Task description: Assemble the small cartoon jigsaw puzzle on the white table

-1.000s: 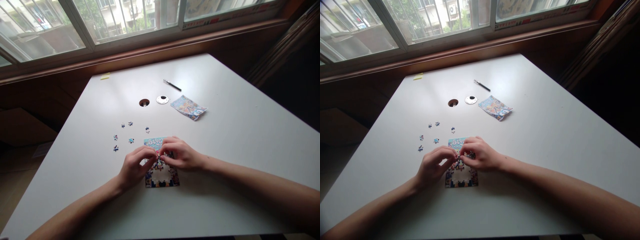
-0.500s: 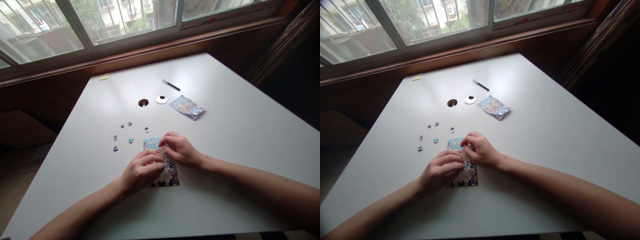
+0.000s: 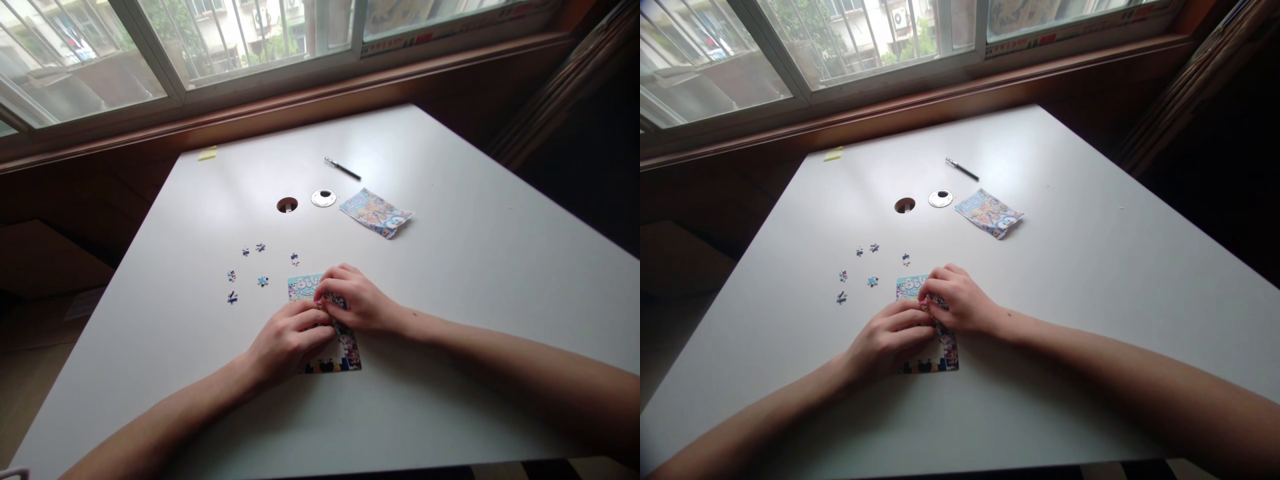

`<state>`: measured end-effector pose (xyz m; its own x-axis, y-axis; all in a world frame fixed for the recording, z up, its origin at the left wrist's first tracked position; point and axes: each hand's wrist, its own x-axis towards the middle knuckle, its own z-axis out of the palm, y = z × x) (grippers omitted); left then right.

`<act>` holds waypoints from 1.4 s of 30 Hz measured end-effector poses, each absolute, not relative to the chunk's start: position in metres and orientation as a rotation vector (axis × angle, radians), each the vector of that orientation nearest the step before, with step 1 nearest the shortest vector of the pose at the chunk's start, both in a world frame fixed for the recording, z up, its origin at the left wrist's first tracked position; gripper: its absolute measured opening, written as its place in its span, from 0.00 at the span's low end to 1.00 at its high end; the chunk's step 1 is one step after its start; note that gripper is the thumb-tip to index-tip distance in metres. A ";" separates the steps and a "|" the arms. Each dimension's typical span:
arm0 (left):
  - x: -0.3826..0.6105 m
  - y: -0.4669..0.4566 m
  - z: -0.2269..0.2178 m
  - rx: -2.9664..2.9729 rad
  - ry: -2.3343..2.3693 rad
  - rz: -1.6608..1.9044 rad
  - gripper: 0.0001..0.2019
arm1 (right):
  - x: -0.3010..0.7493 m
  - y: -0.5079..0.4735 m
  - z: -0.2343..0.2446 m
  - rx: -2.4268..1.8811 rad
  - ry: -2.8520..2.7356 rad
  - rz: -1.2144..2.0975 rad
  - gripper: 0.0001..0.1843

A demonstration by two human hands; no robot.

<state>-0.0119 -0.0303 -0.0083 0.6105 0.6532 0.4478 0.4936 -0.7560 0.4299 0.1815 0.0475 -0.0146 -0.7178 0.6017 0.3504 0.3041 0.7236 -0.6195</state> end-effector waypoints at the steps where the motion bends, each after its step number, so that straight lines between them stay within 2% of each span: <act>1: -0.012 -0.031 -0.008 2.576 0.938 0.871 0.08 | 0.182 0.047 -0.015 -0.687 -2.384 0.725 0.07; 19: -0.012 -0.038 0.007 2.853 0.974 0.570 0.12 | 0.183 0.047 -0.012 -0.689 -2.400 0.743 0.08; 29: -0.014 -0.042 0.002 2.873 0.960 0.659 0.11 | 0.190 0.046 0.004 -0.510 -2.616 0.801 0.25; 35: -0.022 -0.037 0.012 2.637 1.083 0.659 0.15 | 0.191 0.046 0.004 -0.488 -2.646 0.795 0.30; 38: -0.037 -0.030 0.020 2.460 1.204 0.768 0.12 | 0.191 0.045 0.004 -0.489 -2.632 0.769 0.35; 40: -0.045 -0.030 0.020 2.469 1.190 0.797 0.11 | 0.191 0.044 0.005 -0.488 -2.632 0.761 0.36; 42: -0.046 -0.033 0.015 2.546 1.132 0.782 0.14 | 0.191 0.043 0.004 -0.489 -2.636 0.763 0.37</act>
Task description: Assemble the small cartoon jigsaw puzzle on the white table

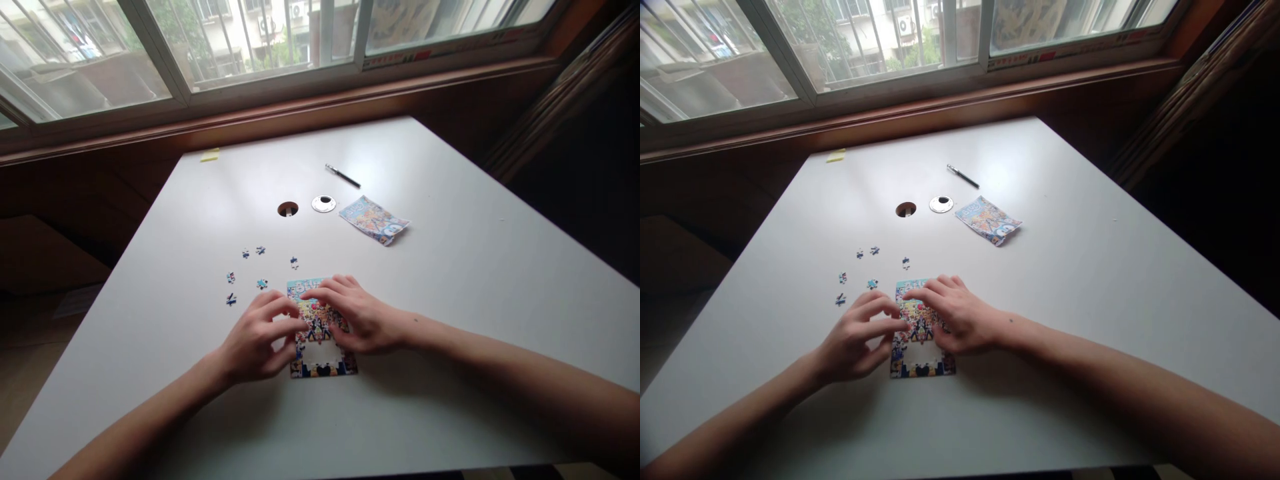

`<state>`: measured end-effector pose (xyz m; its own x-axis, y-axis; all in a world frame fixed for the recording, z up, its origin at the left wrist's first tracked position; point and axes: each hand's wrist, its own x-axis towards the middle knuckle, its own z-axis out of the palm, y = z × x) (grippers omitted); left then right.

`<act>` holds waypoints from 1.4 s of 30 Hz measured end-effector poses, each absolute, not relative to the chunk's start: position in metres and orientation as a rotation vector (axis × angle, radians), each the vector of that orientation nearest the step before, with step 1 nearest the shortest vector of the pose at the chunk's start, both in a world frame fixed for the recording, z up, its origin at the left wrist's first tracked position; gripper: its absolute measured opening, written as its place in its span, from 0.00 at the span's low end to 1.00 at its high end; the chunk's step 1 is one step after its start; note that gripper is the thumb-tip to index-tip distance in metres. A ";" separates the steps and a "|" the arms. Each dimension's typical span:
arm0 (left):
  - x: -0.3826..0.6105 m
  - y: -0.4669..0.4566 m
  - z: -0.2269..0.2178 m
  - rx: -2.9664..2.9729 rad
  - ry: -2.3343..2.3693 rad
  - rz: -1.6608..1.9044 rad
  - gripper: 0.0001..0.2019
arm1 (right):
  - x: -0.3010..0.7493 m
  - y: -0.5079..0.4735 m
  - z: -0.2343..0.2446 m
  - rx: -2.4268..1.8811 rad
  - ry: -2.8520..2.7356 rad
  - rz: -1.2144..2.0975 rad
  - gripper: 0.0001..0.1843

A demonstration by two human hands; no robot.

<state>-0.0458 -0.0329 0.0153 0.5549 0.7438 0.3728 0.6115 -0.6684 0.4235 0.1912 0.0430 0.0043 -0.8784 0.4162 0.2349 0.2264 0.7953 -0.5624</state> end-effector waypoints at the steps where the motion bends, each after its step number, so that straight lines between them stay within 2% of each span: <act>1: -0.044 -0.035 0.012 2.587 1.120 0.753 0.16 | 0.191 0.043 0.004 -0.491 -2.635 0.766 0.37; 4: -0.034 -0.042 0.004 2.690 1.118 0.634 0.19 | 0.191 0.043 0.002 -0.488 -2.627 0.780 0.38; 9: -0.022 -0.047 0.006 2.807 1.137 0.564 0.16 | 0.192 0.044 0.002 -0.457 -2.635 0.783 0.38; 13: -0.020 -0.046 0.006 2.727 1.186 0.575 0.13 | 0.191 0.040 0.003 -0.435 -2.628 0.738 0.36; 19: -0.020 -0.044 0.002 2.634 1.139 0.584 0.20 | 0.189 0.031 -0.004 -0.439 -2.653 0.557 0.40; 22: -0.028 -0.041 0.016 2.515 1.130 0.627 0.17 | 0.190 0.031 -0.002 -0.393 -2.533 0.553 0.39; 24: -0.042 -0.037 0.028 2.413 1.181 0.685 0.11 | 0.190 0.033 0.002 -0.439 -2.404 0.609 0.37; 26: -0.062 -0.030 0.034 2.364 1.267 0.755 0.07 | 0.192 0.035 0.008 -0.588 -2.333 0.688 0.28; 29: -0.098 -0.020 0.030 2.332 1.423 0.933 0.05 | 0.197 0.039 0.009 -0.800 -2.292 0.878 0.12; 31: -0.119 -0.017 0.021 2.297 1.574 1.078 0.06 | 0.204 0.041 0.004 -0.845 -2.233 0.983 0.05; 35: -0.142 -0.017 0.007 2.234 1.662 1.129 0.06 | 0.219 0.045 -0.008 -0.776 -2.099 1.201 0.03; 42: -0.149 -0.014 0.003 2.122 1.626 1.140 0.06 | 0.228 0.052 -0.009 -0.774 -1.784 1.576 0.06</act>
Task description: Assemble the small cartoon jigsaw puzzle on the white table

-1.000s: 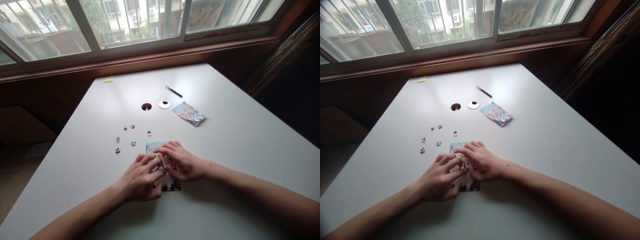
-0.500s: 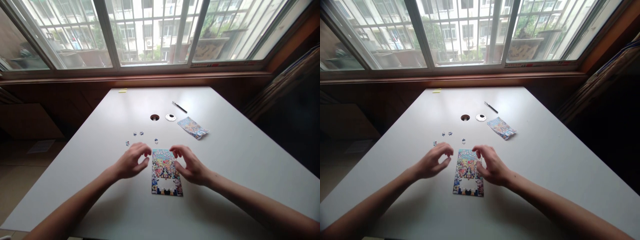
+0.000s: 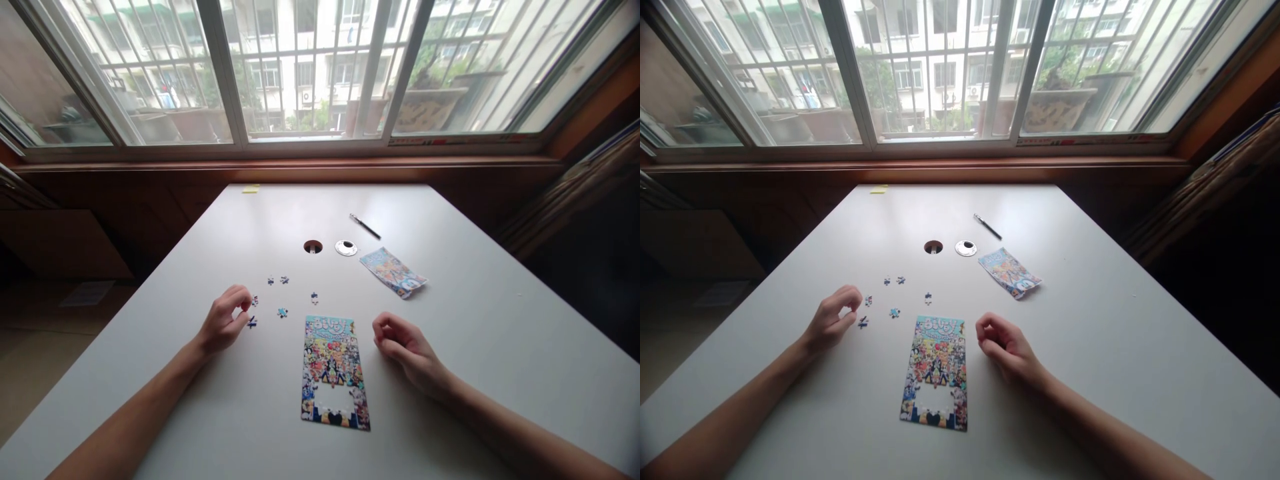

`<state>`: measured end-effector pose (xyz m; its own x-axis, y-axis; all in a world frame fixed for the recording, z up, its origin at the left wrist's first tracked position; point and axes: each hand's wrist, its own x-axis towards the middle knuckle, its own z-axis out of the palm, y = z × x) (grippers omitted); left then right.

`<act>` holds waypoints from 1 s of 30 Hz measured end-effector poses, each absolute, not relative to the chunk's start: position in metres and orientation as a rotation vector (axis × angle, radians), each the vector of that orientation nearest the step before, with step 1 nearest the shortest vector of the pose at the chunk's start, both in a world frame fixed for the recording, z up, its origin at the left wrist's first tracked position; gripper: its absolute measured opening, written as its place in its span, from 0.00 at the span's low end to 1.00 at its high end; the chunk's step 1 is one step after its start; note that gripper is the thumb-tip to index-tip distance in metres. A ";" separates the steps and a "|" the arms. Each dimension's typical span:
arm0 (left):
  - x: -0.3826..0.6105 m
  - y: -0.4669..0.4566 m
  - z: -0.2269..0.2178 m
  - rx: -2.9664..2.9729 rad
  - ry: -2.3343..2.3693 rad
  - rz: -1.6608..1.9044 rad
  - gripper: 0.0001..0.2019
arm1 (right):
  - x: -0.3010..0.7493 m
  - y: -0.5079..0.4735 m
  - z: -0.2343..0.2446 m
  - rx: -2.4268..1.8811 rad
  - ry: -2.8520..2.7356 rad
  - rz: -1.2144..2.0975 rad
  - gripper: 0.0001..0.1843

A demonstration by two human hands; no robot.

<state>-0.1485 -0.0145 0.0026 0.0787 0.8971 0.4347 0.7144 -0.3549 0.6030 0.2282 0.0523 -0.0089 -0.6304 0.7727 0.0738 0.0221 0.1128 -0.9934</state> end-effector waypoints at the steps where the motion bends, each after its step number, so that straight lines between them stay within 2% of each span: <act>1: -0.149 -0.014 0.002 2.107 1.619 1.134 0.06 | 0.229 0.053 -0.010 -0.772 -1.737 1.623 0.07; 17: -0.150 -0.013 0.001 2.012 1.537 1.153 0.06 | 0.234 0.054 -0.018 -0.704 -1.323 1.913 0.04; 22: -0.150 -0.014 0.000 1.967 1.511 1.192 0.06 | 0.233 0.053 -0.017 -0.733 -1.346 1.865 0.09; 30: -0.146 -0.017 0.002 1.960 1.475 1.162 0.07 | 0.233 0.052 -0.019 -0.754 -1.410 1.768 0.11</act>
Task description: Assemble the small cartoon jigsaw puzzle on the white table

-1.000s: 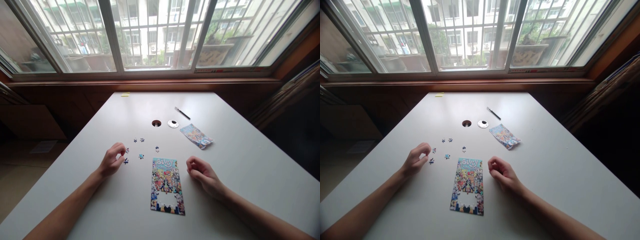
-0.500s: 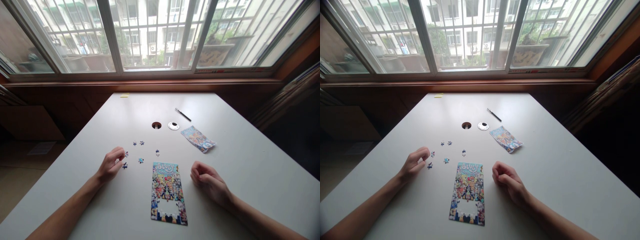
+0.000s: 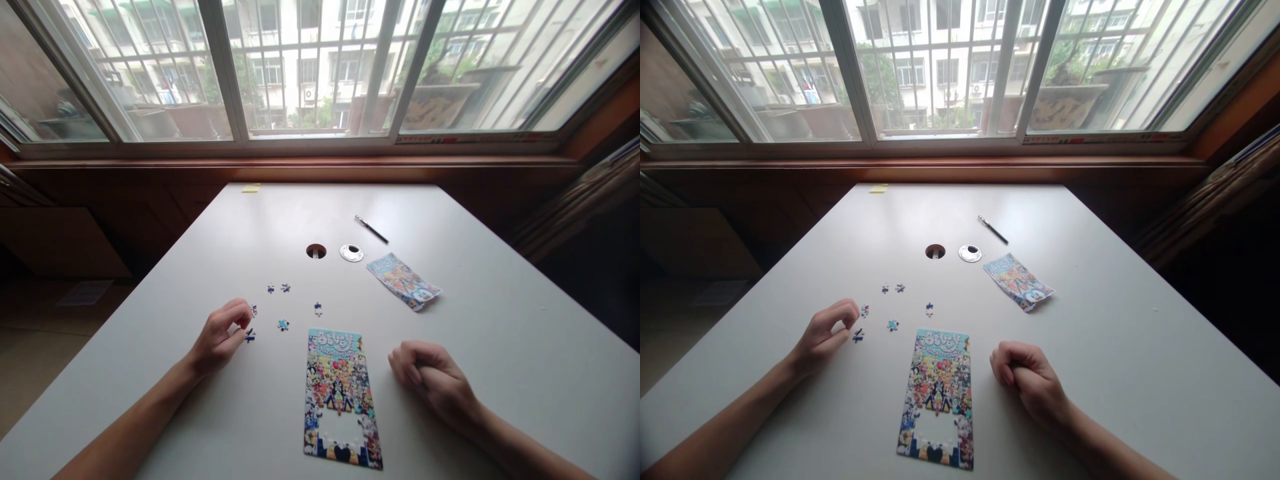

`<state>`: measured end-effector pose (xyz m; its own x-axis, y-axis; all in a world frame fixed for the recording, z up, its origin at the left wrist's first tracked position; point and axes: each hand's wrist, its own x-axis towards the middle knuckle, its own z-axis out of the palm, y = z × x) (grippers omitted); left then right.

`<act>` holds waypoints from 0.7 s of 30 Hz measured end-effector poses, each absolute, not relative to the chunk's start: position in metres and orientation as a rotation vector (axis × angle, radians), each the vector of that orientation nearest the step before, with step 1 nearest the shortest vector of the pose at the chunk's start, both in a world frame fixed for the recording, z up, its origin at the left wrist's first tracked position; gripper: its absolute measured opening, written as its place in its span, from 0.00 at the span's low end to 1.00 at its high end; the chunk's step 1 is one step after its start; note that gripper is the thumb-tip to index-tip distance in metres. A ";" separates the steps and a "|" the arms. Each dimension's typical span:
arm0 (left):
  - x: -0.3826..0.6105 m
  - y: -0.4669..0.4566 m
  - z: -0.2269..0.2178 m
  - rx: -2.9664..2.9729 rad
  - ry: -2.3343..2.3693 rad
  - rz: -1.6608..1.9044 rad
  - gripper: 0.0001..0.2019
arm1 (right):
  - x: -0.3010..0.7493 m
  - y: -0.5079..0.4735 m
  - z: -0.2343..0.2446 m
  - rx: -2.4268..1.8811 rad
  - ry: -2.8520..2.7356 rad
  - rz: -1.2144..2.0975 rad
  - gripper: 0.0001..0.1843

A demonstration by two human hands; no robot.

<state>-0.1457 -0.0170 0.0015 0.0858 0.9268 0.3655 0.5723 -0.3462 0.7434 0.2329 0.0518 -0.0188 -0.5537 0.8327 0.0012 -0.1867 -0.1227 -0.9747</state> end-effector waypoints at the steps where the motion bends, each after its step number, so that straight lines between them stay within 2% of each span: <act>1: -0.145 -0.017 0.002 1.963 1.476 1.164 0.07 | 0.233 0.052 -0.019 -0.757 -1.412 1.767 0.11; 21: -0.142 -0.015 -0.001 1.979 1.571 1.214 0.11 | 0.231 0.051 -0.014 -0.855 -1.580 1.680 0.08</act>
